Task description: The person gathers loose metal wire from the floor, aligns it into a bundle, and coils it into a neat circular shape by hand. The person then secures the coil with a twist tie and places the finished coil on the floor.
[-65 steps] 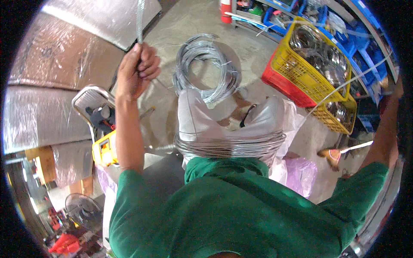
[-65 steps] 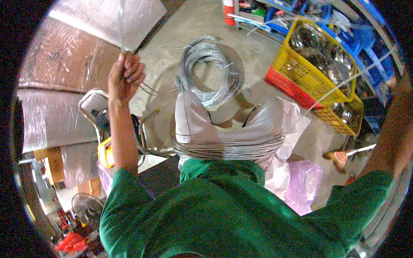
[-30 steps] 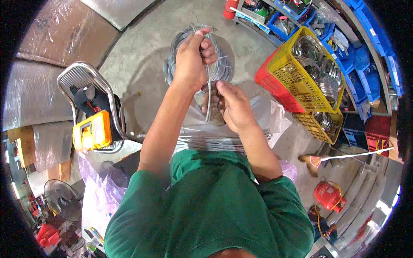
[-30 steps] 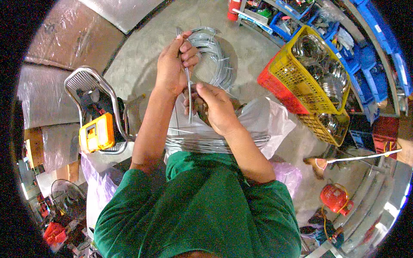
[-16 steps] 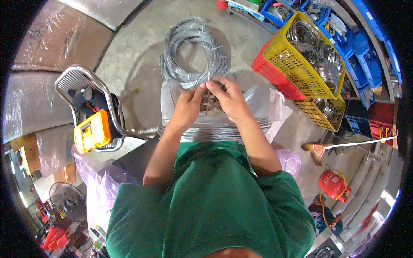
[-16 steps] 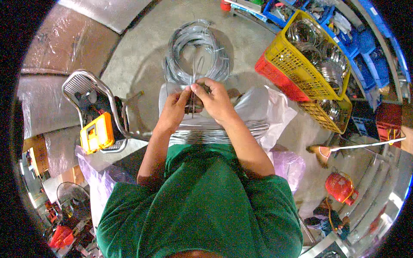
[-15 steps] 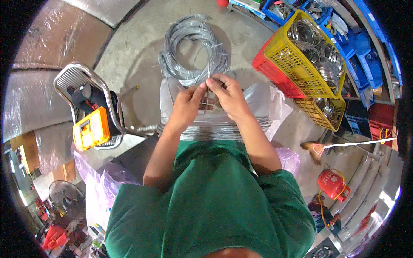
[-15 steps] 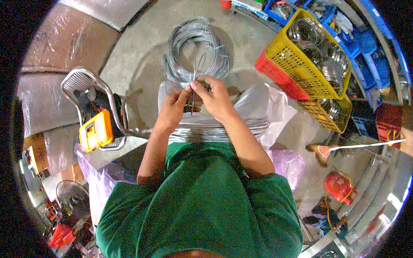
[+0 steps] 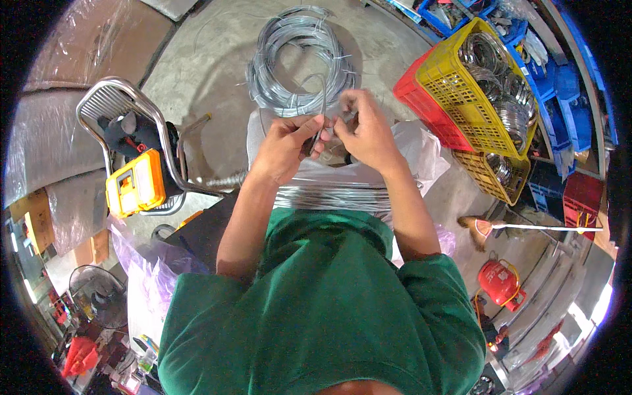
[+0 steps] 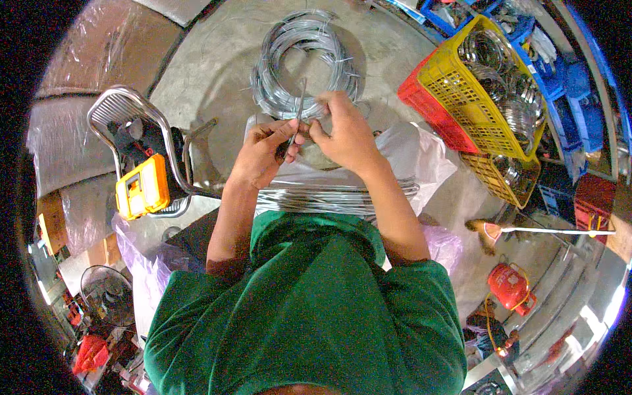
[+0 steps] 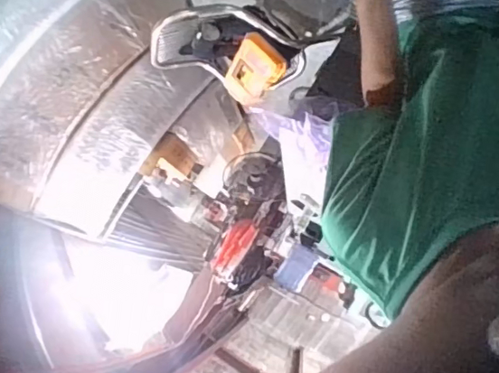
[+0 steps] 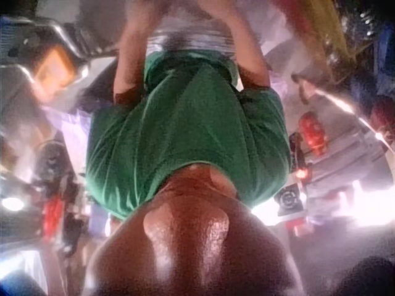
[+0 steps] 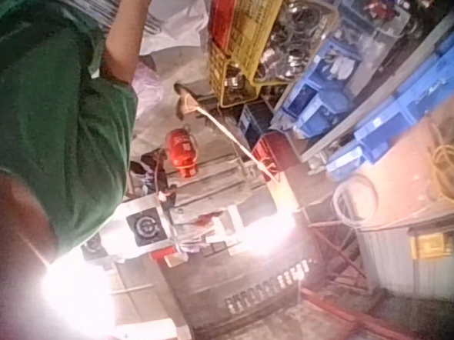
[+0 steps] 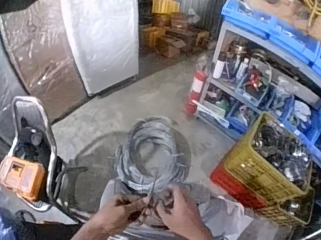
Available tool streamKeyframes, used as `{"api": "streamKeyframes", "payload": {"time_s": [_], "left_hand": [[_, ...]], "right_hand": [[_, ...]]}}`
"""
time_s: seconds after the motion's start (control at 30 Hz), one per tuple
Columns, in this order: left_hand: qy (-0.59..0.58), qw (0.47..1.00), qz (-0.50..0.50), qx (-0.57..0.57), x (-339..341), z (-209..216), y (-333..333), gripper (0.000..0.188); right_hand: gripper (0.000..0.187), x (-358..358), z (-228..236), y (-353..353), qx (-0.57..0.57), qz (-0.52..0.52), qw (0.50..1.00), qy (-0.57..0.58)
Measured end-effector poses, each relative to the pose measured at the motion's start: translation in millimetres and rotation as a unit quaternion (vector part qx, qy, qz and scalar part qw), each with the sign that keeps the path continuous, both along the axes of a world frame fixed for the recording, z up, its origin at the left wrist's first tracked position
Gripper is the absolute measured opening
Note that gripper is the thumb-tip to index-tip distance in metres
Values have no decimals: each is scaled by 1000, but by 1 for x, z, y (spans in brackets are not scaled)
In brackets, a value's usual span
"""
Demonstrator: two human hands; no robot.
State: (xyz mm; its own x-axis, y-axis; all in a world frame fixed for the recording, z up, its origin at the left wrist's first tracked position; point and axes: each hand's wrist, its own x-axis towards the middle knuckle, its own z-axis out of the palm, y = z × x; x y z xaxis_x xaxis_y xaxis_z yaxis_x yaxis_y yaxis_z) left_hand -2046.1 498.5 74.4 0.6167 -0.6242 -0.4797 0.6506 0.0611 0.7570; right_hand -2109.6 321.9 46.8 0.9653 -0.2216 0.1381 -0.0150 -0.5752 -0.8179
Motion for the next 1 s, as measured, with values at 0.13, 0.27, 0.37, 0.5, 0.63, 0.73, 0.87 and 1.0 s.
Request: {"api": "streamKeyframes", "payload": {"time_s": [0.13, 0.27, 0.37, 0.5, 0.63, 0.73, 0.87, 1.0], "left_hand": [[31, 999, -27, -10, -5, -1, -1, 27], [13, 996, -80, -24, -6, 10, 3, 29], [41, 989, -134, -42, -3, 23, 3, 30], [82, 979, -163, -86, 3, 32, -5, 32], [172, 957, -188, -137, 7, 39, -11, 29], [168, 914, -180, -323, 11, 68, -8, 32], [8, 796, 21, -605, 46, 134, 13, 29], [-546, 813, 130, -152, 80, 143, -10, 25]], "right_hand": [[34, 10, -3, -9, -113, 156, 974, -118], [26, 14, 13, -31, -246, 180, 949, -82], [21, 15, 36, -46, -286, 201, 935, -61], [32, 21, 56, -55, -286, 198, 932, -100], [31, 31, 58, -72, -259, 188, 940, -121], [19, 47, 51, -85, -37, 155, 981, -107], [26, 57, 31, -62, 265, 76, 960, 45], [33, 30, 20, -17, 141, 109, 983, 46]]}}
